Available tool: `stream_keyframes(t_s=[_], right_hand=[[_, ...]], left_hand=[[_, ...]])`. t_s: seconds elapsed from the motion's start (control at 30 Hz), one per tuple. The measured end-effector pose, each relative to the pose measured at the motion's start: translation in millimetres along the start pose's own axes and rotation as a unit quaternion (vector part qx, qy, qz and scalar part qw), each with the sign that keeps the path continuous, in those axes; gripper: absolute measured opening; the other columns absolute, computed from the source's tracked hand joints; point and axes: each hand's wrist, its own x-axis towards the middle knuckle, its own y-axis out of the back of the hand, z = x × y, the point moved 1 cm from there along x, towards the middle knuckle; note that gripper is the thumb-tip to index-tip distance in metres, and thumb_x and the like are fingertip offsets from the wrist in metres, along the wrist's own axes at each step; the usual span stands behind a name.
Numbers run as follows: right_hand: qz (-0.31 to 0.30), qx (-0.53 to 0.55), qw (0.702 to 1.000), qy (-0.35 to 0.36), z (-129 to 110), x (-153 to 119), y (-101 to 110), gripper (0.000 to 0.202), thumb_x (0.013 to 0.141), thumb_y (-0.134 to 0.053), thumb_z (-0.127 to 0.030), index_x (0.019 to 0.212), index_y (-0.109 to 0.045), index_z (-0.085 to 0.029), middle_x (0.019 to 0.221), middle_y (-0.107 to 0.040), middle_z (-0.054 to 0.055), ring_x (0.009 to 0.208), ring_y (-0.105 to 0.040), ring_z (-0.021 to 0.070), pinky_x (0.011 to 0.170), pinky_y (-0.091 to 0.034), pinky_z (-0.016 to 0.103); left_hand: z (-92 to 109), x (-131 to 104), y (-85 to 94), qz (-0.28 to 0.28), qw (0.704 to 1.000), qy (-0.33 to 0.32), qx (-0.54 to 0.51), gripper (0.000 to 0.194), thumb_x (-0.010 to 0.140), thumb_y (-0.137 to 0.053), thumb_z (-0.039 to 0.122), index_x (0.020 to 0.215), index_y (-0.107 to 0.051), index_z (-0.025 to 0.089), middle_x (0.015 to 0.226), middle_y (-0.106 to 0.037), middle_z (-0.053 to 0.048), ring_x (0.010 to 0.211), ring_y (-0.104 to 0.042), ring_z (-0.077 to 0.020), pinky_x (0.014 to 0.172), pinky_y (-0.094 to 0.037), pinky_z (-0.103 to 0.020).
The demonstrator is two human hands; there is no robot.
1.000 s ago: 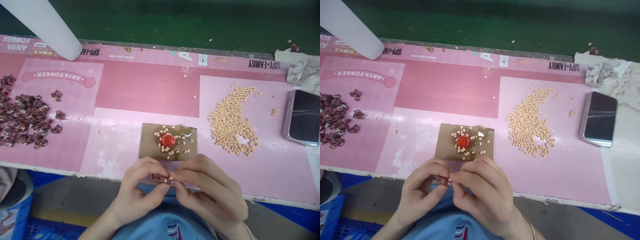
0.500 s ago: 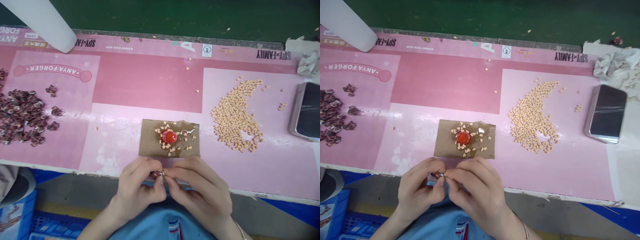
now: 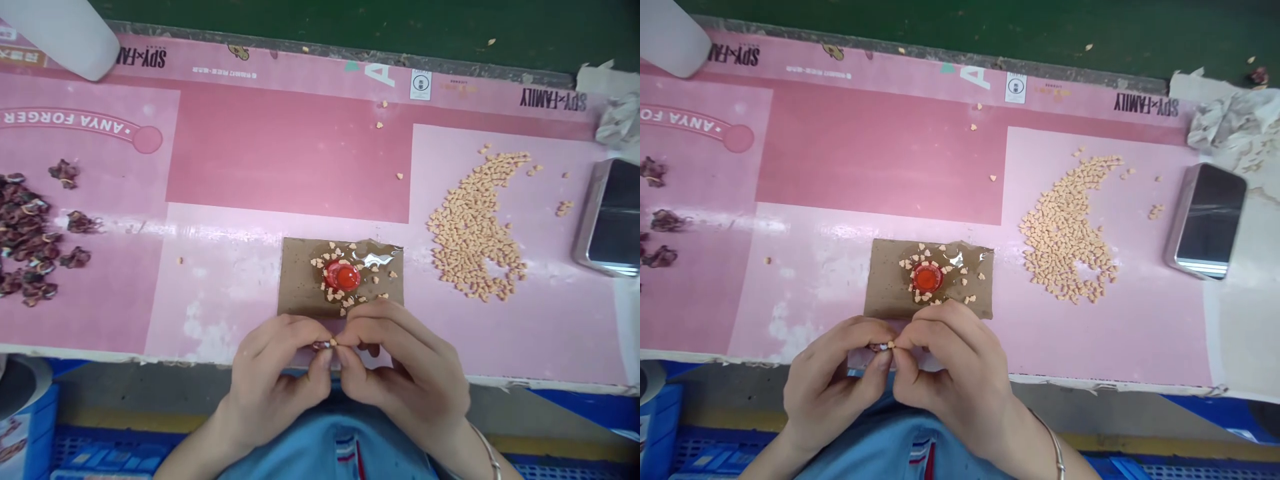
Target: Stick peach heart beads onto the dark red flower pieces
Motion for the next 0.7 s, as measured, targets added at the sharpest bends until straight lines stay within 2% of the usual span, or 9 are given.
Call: stream_keyframes(t_s=[0.17, 0.27, 0.33, 0.53, 0.7], right_hand=[[-0.002, -0.129, 0.992, 0.009, 15, 10, 17, 0.016, 0.101, -0.063, -0.01, 0.097, -0.063, -0.025, 0.086, -0.074, 0.002, 0.074, -0.073, 0.0147, 0.065, -0.061, 0.025], [-0.031, -0.212, 0.974, 0.079, 23, 19, 23, 0.018, 0.101, -0.062, -0.007, 0.098, -0.062, -0.025, 0.086, -0.073, 0.002, 0.076, -0.071, 0.0163, 0.07, -0.061, 0.029], [-0.058, -0.238, 0.962, 0.118, 26, 24, 24, 0.018, 0.101, -0.061, -0.006, 0.098, -0.062, -0.024, 0.086, -0.073, 0.003, 0.076, -0.069, 0.0173, 0.07, -0.06, 0.03], [-0.125, -0.273, 0.941, 0.155, 23, 33, 27, 0.018, 0.106, -0.056, -0.01, 0.095, -0.066, -0.02, 0.086, -0.071, 0.004, 0.077, -0.065, 0.0184, 0.069, -0.057, 0.032], [-0.14, -0.293, 0.93, 0.169, 18, 35, 30, 0.018, 0.106, -0.056, -0.009, 0.093, -0.066, -0.014, 0.085, -0.068, 0.006, 0.077, -0.062, 0.0185, 0.069, -0.055, 0.032]], left_hand=[[-11, -8, 9.2, 0.038, 0.998, 0.034, -0.028, 0.017, 0.102, -0.063, 0.009, 0.11, -0.07, 0.023, 0.096, -0.079, 0.0, 0.081, -0.075, -0.0102, 0.077, -0.061, -0.016], [-19, -12, 15.3, 0.059, 0.996, 0.037, -0.053, 0.027, 0.1, -0.066, 0.005, 0.118, -0.072, 0.024, 0.112, -0.08, -0.001, 0.104, -0.075, -0.0136, 0.093, -0.062, -0.021], [-23, -14, 17.8, 0.057, 0.996, 0.035, -0.055, 0.031, 0.1, -0.066, 0.003, 0.12, -0.074, 0.025, 0.118, -0.079, -0.001, 0.112, -0.074, -0.0146, 0.099, -0.062, -0.024], [-27, -19, 20.0, 0.077, 0.995, 0.063, -0.025, 0.033, 0.098, -0.067, 0.001, 0.118, -0.076, 0.026, 0.116, -0.073, -0.002, 0.108, -0.072, -0.0147, 0.099, -0.064, -0.026], [-24, -18, 21.4, 0.06, 0.992, 0.081, -0.078, 0.03, 0.097, -0.072, 0.003, 0.115, -0.076, 0.026, 0.105, -0.078, 0.002, 0.097, -0.075, -0.0108, 0.09, -0.062, -0.016]])
